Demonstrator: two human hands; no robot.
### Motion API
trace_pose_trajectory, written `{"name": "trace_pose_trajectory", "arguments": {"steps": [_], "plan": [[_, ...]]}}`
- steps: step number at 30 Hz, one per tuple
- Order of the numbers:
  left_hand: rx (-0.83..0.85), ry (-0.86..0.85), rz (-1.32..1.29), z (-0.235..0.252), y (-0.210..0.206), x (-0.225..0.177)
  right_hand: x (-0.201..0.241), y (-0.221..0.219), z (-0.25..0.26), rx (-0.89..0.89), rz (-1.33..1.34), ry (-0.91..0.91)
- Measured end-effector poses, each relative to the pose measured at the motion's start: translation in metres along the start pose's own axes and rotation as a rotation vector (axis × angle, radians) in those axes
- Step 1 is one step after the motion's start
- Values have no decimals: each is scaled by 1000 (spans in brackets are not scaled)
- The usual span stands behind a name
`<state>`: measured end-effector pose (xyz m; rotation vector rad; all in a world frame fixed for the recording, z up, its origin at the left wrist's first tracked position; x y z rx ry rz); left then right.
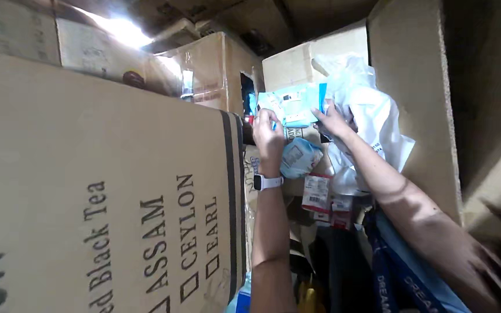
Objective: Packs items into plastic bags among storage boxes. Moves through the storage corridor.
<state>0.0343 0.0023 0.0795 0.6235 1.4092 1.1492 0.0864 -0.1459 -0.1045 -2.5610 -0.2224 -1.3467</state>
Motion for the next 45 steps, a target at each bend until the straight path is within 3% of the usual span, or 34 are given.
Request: {"name": "trace_pose_trajectory", "arguments": {"steps": [3,5,10,16,20,23,25,29,34,37,41,45], "plan": [[126,144,89,-13,10,13,22,7,-29,-96,-205,7],[94,115,99,-35,27,6,49,16,-56,-174,-337,24],[80,128,-121,-135,43,-9,110,35,-148,-274,-462,168],[168,621,-341,-267,-27,55,152,68,-272,-306,-390,497],[285,776,-264,-282,-73,86,163,73,-334,-320,-276,849],[429,733,-354,-279,-88,85,160,63,-372,-353,-330,1167],[484,665,-448,-270,-72,66,149,47,-381,-305,-440,1244],[531,498,-645,-257,-10,8,112,18,-357,-84,-676,973],[598,110,-776,-238,56,-62,125,-4,-341,250,-843,665],[664,-32,-791,-237,75,-92,127,-5,-345,439,-977,522],[839,-177,-890,-252,78,-111,133,12,-372,460,-1072,530],[903,-181,-944,-262,80,-120,123,31,-393,459,-933,488]]}}
Point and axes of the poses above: each hand's wrist, its own z-axis towards the middle knuckle, its own y-axis out of the back of the hand, x = y × z, the point moved 9 cm from there along z, towards the middle knuckle, and after that the axes turned 4 degrees about -x, right-handed, at the moved point
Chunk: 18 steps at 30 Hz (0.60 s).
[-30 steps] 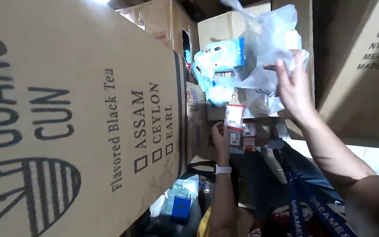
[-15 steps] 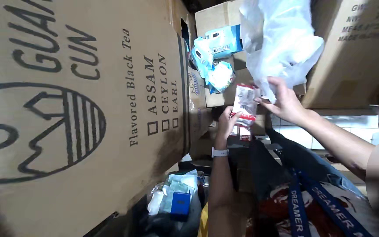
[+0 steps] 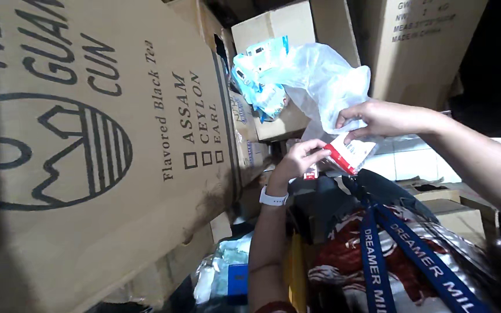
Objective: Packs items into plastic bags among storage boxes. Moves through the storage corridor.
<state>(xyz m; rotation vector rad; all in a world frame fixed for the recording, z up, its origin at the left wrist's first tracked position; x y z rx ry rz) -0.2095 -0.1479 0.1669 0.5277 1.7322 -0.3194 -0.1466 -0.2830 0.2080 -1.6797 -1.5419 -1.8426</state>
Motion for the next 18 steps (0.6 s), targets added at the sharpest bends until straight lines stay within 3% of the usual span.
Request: {"name": "trace_pose_trajectory", "arguments": {"steps": [3,8,12,18], "plan": [[51,59,-15,-3,-13,-22,4,-2,-15,42,130,-39],[166,169,64,-7,-33,-56,36,-7,-34,60,101,15],[272,157,-21,-13,-43,-68,46,-11,-52,87,214,47],[234,155,4,-24,-56,-87,52,-17,-79,1,355,-74]]}}
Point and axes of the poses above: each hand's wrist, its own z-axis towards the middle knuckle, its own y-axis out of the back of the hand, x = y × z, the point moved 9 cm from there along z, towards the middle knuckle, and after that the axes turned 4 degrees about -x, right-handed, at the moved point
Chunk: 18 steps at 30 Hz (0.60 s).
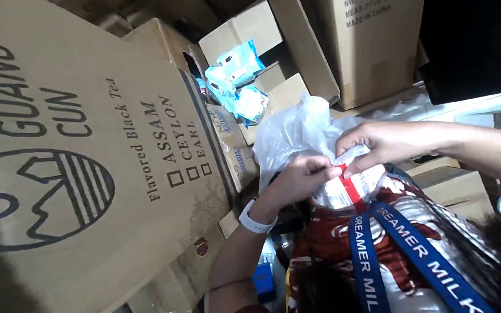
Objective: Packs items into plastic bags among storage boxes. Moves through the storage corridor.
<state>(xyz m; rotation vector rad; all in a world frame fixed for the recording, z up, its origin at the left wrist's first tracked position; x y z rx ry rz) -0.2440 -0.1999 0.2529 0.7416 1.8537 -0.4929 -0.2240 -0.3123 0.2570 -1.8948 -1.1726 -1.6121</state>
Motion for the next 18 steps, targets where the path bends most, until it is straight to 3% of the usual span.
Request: {"name": "trace_pose_trajectory", "arguments": {"steps": [9,14,18], "plan": [[-45,115,-58,-2,6,-2,11,2,-20,-242,-24,211],[286,376,20,1,-6,1,12,-11,-13,-3,-122,51],[422,406,80,8,-16,3,16,-20,-3,43,-213,27]]}}
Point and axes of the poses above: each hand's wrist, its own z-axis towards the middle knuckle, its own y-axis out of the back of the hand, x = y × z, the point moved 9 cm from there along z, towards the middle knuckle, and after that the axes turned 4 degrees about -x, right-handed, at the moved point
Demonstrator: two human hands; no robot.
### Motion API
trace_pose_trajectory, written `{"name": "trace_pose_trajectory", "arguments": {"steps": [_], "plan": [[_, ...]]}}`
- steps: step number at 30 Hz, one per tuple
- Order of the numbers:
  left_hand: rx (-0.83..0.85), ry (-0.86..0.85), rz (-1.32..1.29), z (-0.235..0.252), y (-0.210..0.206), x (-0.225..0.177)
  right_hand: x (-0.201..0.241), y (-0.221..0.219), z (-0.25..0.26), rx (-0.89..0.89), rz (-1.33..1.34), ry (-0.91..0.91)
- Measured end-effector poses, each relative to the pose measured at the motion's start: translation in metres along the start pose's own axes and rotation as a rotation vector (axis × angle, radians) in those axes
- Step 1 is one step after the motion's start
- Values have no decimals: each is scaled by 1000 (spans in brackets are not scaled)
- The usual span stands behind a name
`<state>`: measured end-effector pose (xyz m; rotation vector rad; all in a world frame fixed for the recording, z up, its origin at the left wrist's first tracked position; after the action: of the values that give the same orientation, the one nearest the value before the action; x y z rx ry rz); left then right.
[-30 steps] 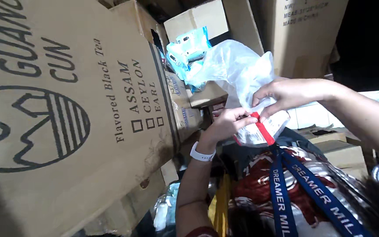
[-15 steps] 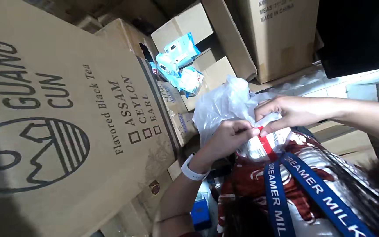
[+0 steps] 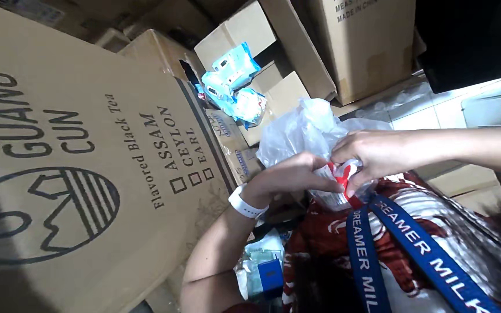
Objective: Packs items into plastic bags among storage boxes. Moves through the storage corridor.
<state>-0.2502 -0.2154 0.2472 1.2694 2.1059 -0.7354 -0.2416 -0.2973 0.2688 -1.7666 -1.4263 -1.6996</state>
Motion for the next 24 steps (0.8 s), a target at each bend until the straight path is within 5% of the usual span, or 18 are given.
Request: {"name": "trace_pose_trajectory", "arguments": {"steps": [4,9,18,24], "plan": [[4,3,12,1,-2,0,6,-7,-7,-17,-7,5],[-92,-22,-165,1,13,20,6,7,-28,-356,-76,137],[-317,-127,-214,16,57,45,-36,59,-28,-451,-105,-27],[-323,-111,-237,29,63,57,-71,55,-21,-321,29,-152]]}}
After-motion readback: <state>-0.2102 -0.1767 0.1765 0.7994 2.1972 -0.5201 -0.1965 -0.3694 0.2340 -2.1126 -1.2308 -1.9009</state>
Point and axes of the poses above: each hand's wrist, its own z-axis towards the middle knuckle, its own y-axis out of the back of the hand, x = y × z, the point moved 9 cm from there along z, towards the middle knuckle, and after that the axes turned 4 degrees about -x, right-handed, at the moved point
